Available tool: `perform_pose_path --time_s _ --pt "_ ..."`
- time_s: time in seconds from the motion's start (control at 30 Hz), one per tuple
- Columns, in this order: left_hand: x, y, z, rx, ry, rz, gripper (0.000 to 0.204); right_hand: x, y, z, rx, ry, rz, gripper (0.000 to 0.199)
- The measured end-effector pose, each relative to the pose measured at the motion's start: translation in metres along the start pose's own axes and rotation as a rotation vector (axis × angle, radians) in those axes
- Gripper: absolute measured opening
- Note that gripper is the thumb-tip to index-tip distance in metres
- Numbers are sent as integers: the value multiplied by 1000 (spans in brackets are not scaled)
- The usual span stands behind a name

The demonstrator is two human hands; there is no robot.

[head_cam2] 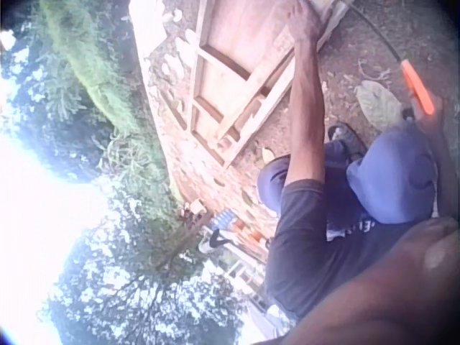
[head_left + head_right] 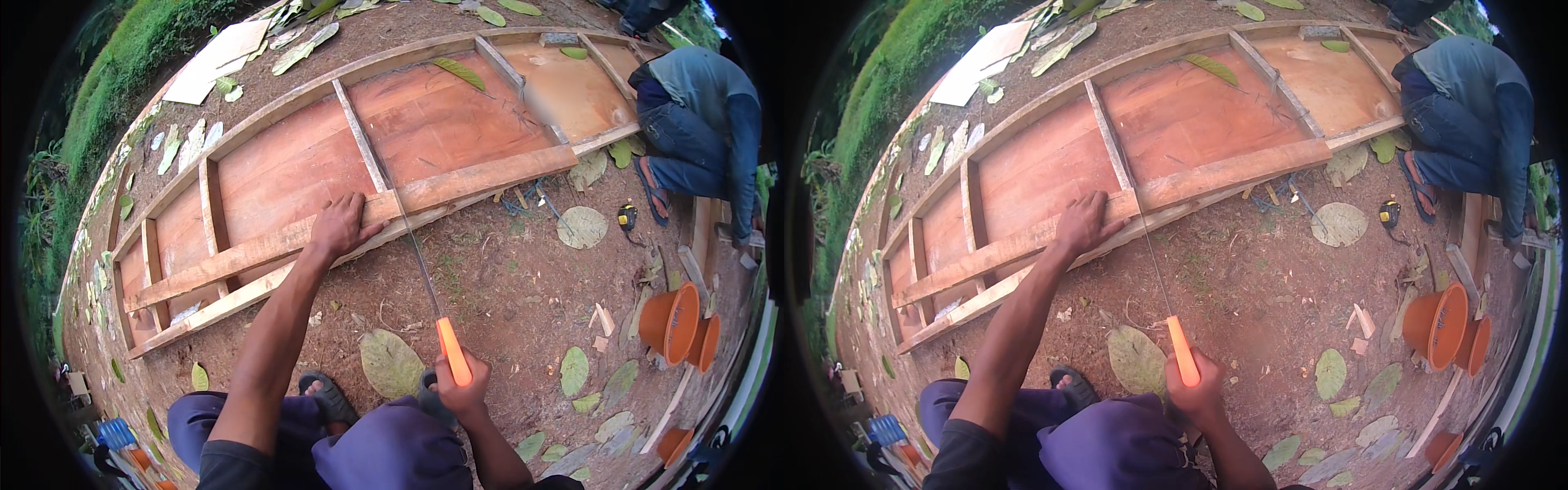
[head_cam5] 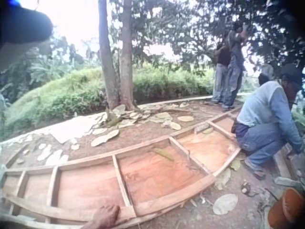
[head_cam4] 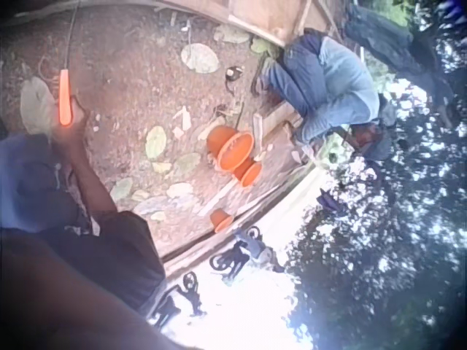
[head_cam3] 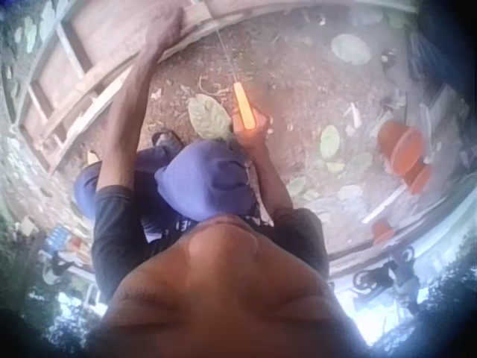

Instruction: The person measures a wooden plank with a tape measure, then uses a hand saw to cut the plank to size. The person places the cut piece into a wooden frame structure on the ground. Other people are present and working nearby.

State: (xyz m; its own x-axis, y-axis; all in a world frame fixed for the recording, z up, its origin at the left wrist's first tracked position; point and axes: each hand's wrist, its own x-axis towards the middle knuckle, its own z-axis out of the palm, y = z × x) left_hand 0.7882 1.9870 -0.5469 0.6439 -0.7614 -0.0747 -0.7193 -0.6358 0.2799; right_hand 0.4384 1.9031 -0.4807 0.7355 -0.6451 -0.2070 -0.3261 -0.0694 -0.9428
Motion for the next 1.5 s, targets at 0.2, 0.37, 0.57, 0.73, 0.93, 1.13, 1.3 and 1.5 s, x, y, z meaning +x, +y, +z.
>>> perform_pose_path --time_s 0.2,0.37,0.57,0.73,0.93,1.13,1.3,1.5 --pt "7 20 12 63 -41 -5 76 105 -24 37 -55 67 -64 15" --pt "15 21 16 84 -95 -26 81 175 -46 53 -52 63 -49 28" --pt "0 3 8 125 -8 -37 74 -6 -9 -15 -35 -18 33 9" --pt "24 30 6 102 -7 11 68 182 -42 62 -5 162 -125 24" --pt "11 -8 23 27 22 -48 70 82 -6 34 -83 -31 -105 30" --pt "1 -6 31 100 75 -14 68 52 12 25 -42 54 -195 20" --pt "11 18 36 81 85 26 66 171 -33 42 43 97 -123 23" --pt "-4 -13 12 76 52 -119 64 7 2 -15 -135 -119 -52 19"
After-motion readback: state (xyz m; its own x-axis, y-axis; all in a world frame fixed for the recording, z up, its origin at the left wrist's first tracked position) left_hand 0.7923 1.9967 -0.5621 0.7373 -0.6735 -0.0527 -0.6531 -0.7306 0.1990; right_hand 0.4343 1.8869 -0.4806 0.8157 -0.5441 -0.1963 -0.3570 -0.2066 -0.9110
